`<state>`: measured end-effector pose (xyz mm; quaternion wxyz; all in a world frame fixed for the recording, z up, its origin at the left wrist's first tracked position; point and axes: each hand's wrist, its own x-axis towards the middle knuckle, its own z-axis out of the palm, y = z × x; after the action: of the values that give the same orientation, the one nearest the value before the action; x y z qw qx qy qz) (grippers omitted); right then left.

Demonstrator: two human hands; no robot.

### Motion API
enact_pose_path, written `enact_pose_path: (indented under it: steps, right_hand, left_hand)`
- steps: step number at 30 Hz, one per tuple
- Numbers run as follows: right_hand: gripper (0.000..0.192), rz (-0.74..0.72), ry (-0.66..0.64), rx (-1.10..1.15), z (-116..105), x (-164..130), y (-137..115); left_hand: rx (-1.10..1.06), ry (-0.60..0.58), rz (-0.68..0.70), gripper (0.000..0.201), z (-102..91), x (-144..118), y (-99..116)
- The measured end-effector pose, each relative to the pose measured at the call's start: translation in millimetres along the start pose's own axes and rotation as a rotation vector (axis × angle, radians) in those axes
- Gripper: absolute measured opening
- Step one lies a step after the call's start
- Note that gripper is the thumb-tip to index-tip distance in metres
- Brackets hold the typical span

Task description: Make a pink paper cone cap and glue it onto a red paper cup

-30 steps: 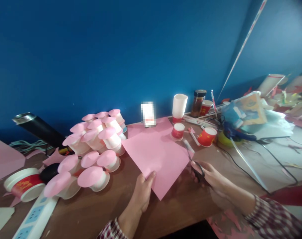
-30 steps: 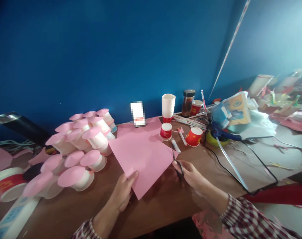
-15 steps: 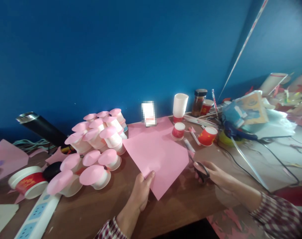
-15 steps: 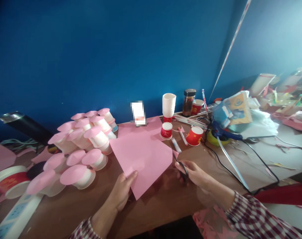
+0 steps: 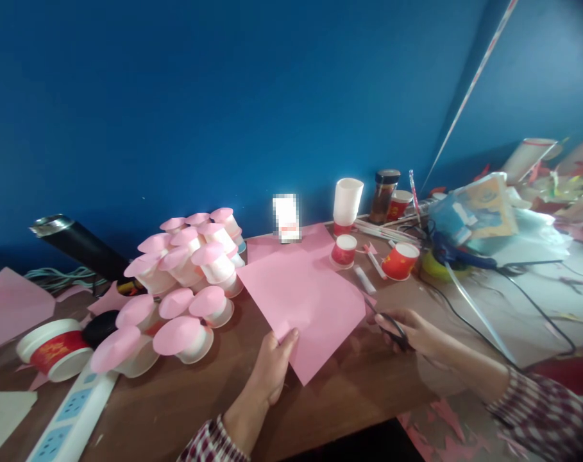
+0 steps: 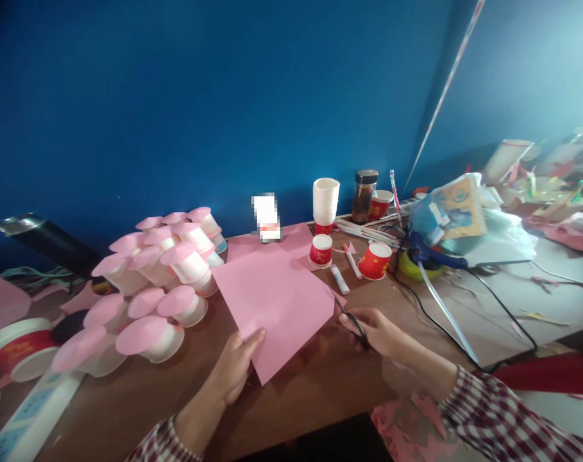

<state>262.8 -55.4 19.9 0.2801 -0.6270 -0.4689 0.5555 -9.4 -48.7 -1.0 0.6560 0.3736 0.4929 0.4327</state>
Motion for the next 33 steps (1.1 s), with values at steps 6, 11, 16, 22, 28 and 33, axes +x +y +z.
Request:
enact_pose_path:
  steps: [6, 11, 16, 22, 28, 33]
  right_hand:
    - [0.049, -0.015, -0.027, -0.059, -6, 2, 4]
    - [0.048, -0.043, -0.049, -0.076, -9, 4, 8]
    - [0.051, -0.085, -0.089, -0.151, -15, 9, 16]
    - [0.053, -0.038, -0.177, -0.167, -21, 6, 16]
    - [0.051, 0.071, -0.243, 0.013, -22, -6, 4]
    - [0.046, 0.066, -0.299, 0.057, -28, -8, 1]
  left_hand:
    - [0.009, -0.047, -0.005, 0.041, -4.8, 2, 7]
    - [0.000, -0.065, -0.030, 0.043, -9.1, 4, 10]
    - [-0.021, -0.097, -0.060, 0.044, -12.9, 5, 13]
    - [0.007, -0.158, -0.088, 0.041, -21.3, 6, 21]
    - [0.032, -0.211, -0.086, 0.039, -27.8, 7, 22]
    - [0.018, -0.239, -0.109, 0.040, -37.9, 11, 20]
